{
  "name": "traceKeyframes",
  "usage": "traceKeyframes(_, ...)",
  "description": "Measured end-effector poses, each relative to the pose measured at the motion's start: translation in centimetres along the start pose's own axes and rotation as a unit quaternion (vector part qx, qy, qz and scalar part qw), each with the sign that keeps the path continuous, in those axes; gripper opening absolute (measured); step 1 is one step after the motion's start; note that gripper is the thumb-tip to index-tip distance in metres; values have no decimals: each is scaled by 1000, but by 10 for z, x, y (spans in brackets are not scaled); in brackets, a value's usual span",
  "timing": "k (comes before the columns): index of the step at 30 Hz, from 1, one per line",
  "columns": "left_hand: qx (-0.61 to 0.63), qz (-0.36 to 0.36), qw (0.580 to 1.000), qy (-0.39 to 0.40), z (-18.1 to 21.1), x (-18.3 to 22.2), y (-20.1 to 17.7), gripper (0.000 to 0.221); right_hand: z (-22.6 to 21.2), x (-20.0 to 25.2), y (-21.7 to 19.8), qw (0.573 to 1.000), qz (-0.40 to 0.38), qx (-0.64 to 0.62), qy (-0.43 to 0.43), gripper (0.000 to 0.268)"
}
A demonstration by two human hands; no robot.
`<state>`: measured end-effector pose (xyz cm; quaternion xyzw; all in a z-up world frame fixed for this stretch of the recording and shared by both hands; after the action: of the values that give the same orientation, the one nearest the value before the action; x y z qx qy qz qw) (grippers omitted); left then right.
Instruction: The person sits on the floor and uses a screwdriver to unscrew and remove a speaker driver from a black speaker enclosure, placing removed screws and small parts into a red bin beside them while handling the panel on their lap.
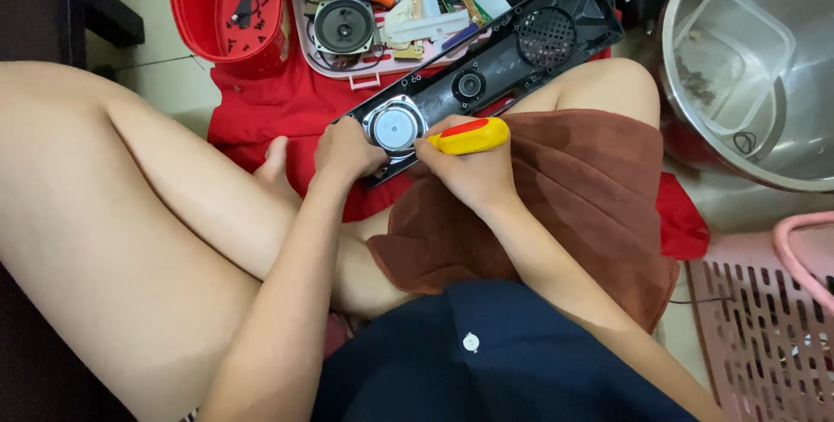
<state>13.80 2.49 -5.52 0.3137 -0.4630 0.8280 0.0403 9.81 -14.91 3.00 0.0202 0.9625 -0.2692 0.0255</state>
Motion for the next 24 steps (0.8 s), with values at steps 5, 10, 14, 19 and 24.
traceKeyframes(5, -2, -12, 999, 35, 7, -3, 8, 49, -9, 1, -1, 999, -27, -15, 16, 10)
traceKeyframes(10, -44, -27, 997, 53, 10, -5, 11, 51, -6, 4, 0, 999, -20, -33, 7, 9)
traceKeyframes(14, -91, -38, 994, 52, 17, 3, 11, 56, -8, 3, 1, 999, -8, -44, -9, 7)
traceKeyframes(19, -70, -22, 996, 51, 12, -8, 17, 52, -8, 4, 2, 999, -11, -40, -9, 8)
traceKeyframes(24, -32, -9, 998, 52, 6, -18, 23, 46, -7, 4, 2, 999, -10, -37, -29, 8)
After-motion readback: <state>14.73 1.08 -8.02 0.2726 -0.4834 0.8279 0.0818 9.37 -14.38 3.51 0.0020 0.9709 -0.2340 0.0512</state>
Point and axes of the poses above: each hand's wrist, its own x-axis away from the middle knuckle, its own y-axis out of the palm, z = x × y, the point moved 9 cm from there along -x, towards the middle knuckle, and after that the axes turned 7 degrees about -y, right-handed, at the moved point
